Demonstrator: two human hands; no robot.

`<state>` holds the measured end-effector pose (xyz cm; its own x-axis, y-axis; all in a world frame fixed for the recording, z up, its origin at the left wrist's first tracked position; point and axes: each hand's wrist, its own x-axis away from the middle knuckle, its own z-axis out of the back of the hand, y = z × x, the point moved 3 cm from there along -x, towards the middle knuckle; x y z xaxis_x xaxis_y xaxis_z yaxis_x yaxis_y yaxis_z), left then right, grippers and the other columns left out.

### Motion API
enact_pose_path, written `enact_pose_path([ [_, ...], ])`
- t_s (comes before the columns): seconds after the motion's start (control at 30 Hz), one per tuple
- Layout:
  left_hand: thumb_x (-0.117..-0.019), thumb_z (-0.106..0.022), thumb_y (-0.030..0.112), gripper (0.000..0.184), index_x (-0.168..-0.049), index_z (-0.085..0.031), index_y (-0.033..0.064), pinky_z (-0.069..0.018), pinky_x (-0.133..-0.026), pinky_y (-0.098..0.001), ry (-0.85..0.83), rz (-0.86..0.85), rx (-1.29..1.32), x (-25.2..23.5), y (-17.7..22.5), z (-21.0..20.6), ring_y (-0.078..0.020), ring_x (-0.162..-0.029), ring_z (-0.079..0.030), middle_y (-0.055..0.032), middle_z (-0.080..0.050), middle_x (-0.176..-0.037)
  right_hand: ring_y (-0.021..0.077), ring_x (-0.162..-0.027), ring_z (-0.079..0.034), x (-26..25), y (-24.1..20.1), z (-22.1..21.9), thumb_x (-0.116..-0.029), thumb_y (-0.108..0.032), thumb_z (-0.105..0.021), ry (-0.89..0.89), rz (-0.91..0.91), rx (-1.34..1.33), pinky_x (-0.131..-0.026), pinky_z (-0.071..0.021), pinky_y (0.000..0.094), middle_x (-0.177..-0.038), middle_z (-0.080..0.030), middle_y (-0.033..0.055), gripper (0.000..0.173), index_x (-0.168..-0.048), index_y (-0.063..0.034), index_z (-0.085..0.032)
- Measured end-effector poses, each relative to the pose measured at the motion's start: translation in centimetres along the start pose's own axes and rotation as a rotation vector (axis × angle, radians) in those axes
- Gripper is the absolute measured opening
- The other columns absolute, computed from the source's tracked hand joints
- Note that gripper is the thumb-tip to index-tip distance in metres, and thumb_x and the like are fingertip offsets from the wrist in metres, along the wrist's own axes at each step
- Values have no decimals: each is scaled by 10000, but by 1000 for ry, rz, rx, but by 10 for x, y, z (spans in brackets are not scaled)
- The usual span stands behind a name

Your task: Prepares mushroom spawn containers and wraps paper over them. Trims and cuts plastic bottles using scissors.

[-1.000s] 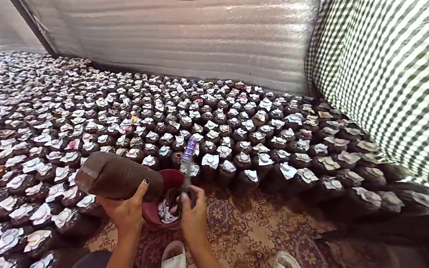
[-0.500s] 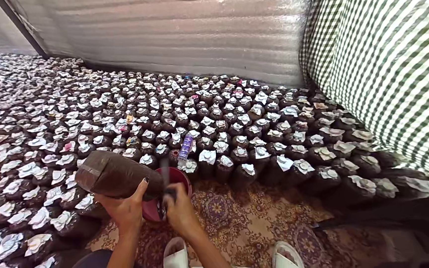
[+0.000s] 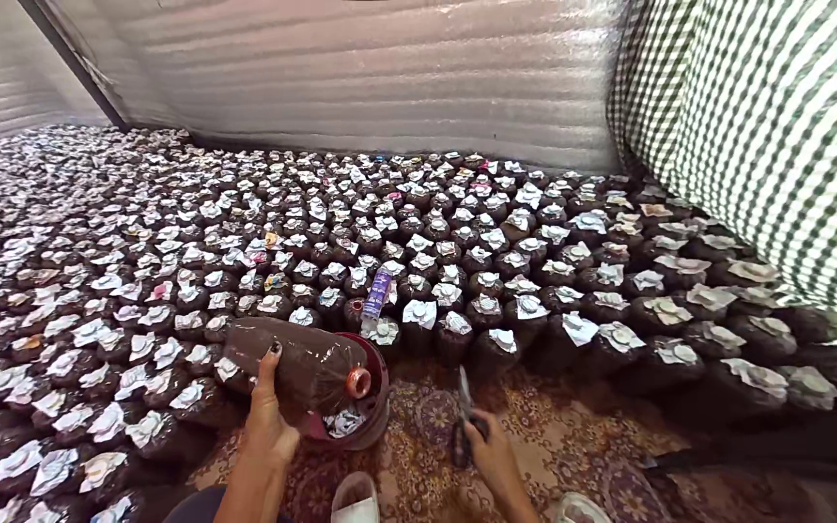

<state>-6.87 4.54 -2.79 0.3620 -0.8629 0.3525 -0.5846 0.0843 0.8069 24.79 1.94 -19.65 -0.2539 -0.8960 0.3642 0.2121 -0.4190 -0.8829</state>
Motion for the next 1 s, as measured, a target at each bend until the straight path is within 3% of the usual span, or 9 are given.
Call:
enact_pose_path([
  [0.13,-993,-425,639,604,-1271,-574,123,-590,-822,-576,-153,424,154,31,-32,-32,-340,-1020,-697,-182,-692,-1121,445,-1182,-616,-11,126,46,-1034,-144,-578,112,-280,113,-1026,-472,605,-1272,-630,309,372,-1355,45,-598],
  [0.23,-962,-450,685,637,-1224,-625,131,-604,-804,-554,-272,683,209,62,-65,-52,-345,-1004,-708,-188,-705,-1105,439,-1259,-582,-9,166,58,-1015,-154,-618,85,-379,194,-1084,-440,595,-1335,-606,303,413,-1379,38,-585],
  [0.37,-895,-471,771,702,-1145,-652,140,-605,-742,-512,-258,951,223,88,-133,-55,-335,-923,-715,-185,-713,-1038,462,-1261,-585,3,105,86,-994,-245,-632,105,-274,460,-1063,-458,631,-1364,-594,296,527,-1438,22,-539],
  [0.43,-862,-466,814,770,-1179,-617,129,-598,-725,-500,-157,1045,198,91,-175,-54,-342,-898,-701,-199,-692,-1035,400,-1066,-694,16,39,101,-1044,-254,-576,166,-77,388,-957,-528,600,-1157,-712,229,364,-1271,18,-662],
  [0.5,-850,-478,825,806,-1262,-593,142,-590,-764,-520,-38,1087,192,88,-215,-52,-350,-957,-688,-200,-677,-1108,276,-852,-743,35,-21,106,-1067,-355,-523,161,89,395,-809,-604,521,-946,-754,110,376,-1080,-44,-735],
  [0.6,-899,-480,763,743,-1351,-560,179,-549,-827,-582,88,1067,131,81,-263,-43,-362,-1067,-653,-185,-650,-1224,290,-876,-725,65,-72,96,-998,-621,-503,14,223,731,-777,-579,551,-925,-737,108,603,-1037,-71,-746],
  [0.7,-909,-508,725,694,-1310,-577,162,-536,-843,-589,132,1077,86,79,-288,-25,-343,-1050,-651,-173,-656,-1181,339,-877,-730,65,-58,71,-879,-862,-387,-122,333,1134,-701,-583,537,-986,-723,152,882,-1059,-62,-714],
  [0.87,-901,-510,744,730,-1345,-570,168,-504,-907,-613,92,1121,21,70,-302,-13,-347,-1143,-620,-169,-636,-1263,378,-917,-731,38,-43,53,-913,-852,-309,-303,340,1286,-755,-576,547,-956,-725,196,931,-1090,-16,-677],
  [1.0,-917,-452,780,806,-1418,-527,154,-486,-959,-626,4,1138,-120,59,-308,3,-372,-1186,-607,-188,-616,-1322,305,-651,-713,28,-27,46,-954,-720,-421,-208,717,1233,-565,-552,497,-647,-660,116,722,-782,-68,-682],
])
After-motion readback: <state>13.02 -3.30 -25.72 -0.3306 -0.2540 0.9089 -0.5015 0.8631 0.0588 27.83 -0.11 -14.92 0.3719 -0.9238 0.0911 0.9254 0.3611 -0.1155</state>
